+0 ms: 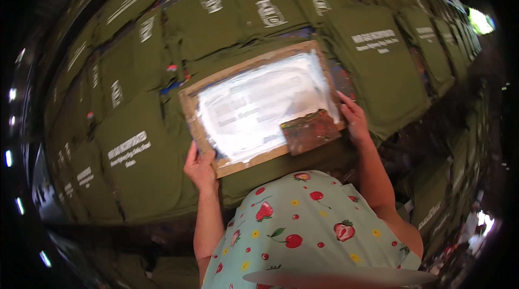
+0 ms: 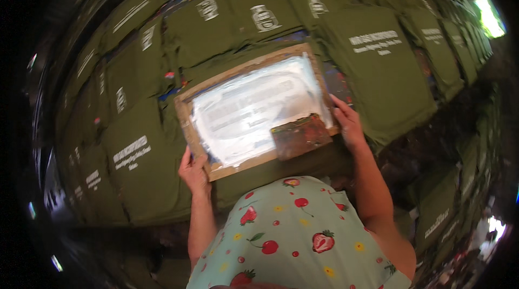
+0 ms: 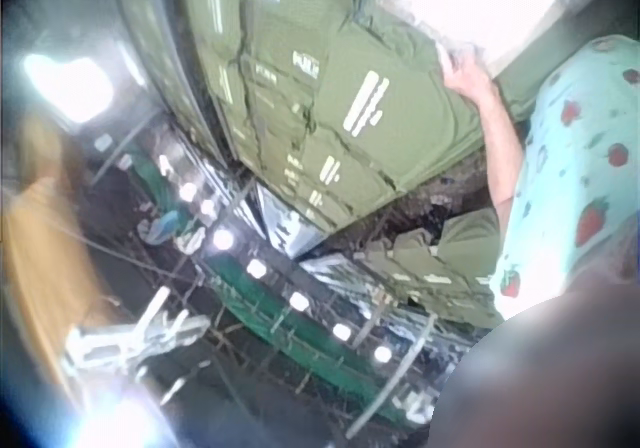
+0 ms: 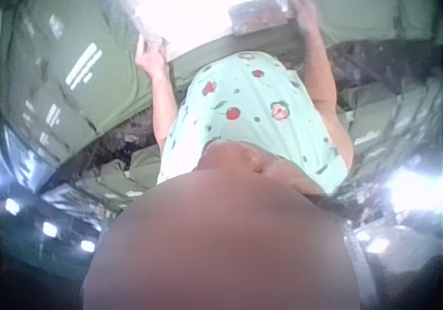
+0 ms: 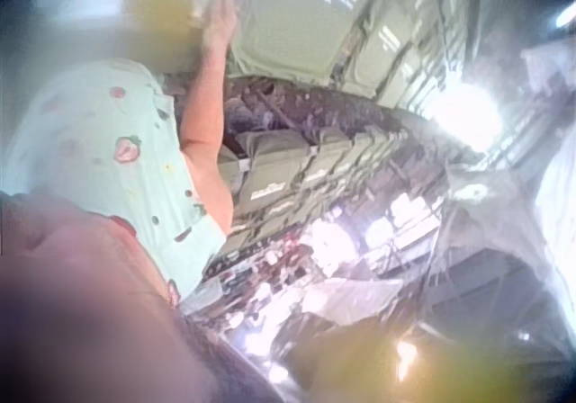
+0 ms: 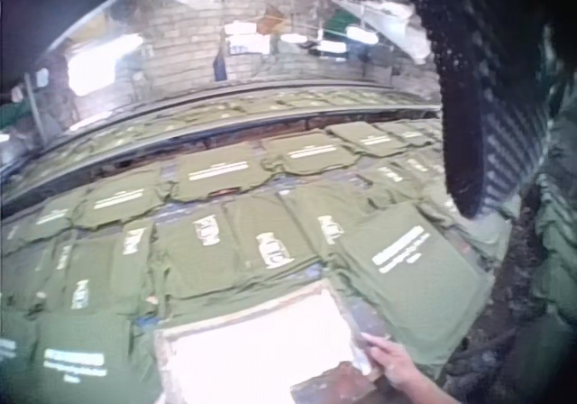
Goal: The person holds a wooden frame with a plastic sheet and uses a small rectangular tool to spread a white paste-like substance evenly across the surface. The person repeatedly lifts and repositions the frame while continuing to spread the material.
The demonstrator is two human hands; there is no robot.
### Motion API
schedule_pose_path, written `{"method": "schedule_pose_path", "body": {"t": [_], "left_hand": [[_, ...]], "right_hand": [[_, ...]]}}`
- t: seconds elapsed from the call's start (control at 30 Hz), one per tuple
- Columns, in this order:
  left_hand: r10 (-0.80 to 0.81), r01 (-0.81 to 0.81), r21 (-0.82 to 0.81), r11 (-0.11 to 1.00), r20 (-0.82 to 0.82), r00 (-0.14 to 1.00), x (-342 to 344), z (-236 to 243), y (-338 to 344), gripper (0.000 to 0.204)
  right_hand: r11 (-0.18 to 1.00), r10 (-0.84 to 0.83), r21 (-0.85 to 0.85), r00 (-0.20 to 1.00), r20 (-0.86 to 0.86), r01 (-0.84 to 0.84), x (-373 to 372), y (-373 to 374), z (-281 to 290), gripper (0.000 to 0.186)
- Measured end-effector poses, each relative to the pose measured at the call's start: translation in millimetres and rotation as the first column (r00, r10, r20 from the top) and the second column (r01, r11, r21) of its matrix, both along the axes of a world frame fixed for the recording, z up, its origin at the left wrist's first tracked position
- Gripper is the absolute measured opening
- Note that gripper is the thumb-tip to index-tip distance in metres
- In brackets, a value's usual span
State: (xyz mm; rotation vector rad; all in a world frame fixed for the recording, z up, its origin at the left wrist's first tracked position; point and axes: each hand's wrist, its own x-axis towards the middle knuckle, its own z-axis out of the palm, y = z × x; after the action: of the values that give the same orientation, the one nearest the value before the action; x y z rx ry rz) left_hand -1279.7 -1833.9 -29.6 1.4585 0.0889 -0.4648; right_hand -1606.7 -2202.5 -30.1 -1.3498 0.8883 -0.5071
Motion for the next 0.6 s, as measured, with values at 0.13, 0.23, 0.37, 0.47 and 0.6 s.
{"method": "schedule_pose_path", "body": {"t": [0.13, 0.23, 0.37, 0.47, 0.6], "left_hand": [[-0.016, 0.016, -0.002, 1.000, -0.030, 0.999, 1.9, 5.5, -1.5, 0.071], [-0.031, 0.031, 0.003, 1.000, -0.007, 0.999, 0.7, 6.9, -2.7, 0.069], [-0.052, 0.052, -0.004, 0.999, 0.023, 0.998, 1.3, 5.6, -1.2, 0.068], [-0.035, 0.035, 0.002, 0.999, 0.020, 0.999, 2.3, 3.3, -1.6, 0.068], [-0.033, 0.034, -0.031, 0.999, 0.031, 0.999, 1.4, 1.2, -0.9, 0.068]], "right_hand": [[0.994, -0.041, -0.109, 0.995, -0.086, 0.032, 6.6, -3.3, 15.9, 0.047], [0.759, 0.079, -0.623, 0.977, -0.200, -0.189, 15.7, 6.7, 50.3, 0.047], [0.396, 0.409, -0.716, 0.809, -0.422, -0.574, 25.3, 42.1, 104.6, 0.048], [0.188, 0.392, -0.749, 0.747, -0.536, -0.636, 44.5, 53.0, 116.8, 0.041], [0.168, 0.347, -0.772, 0.770, -0.536, -0.613, 60.7, 47.6, 117.7, 0.039]]}}
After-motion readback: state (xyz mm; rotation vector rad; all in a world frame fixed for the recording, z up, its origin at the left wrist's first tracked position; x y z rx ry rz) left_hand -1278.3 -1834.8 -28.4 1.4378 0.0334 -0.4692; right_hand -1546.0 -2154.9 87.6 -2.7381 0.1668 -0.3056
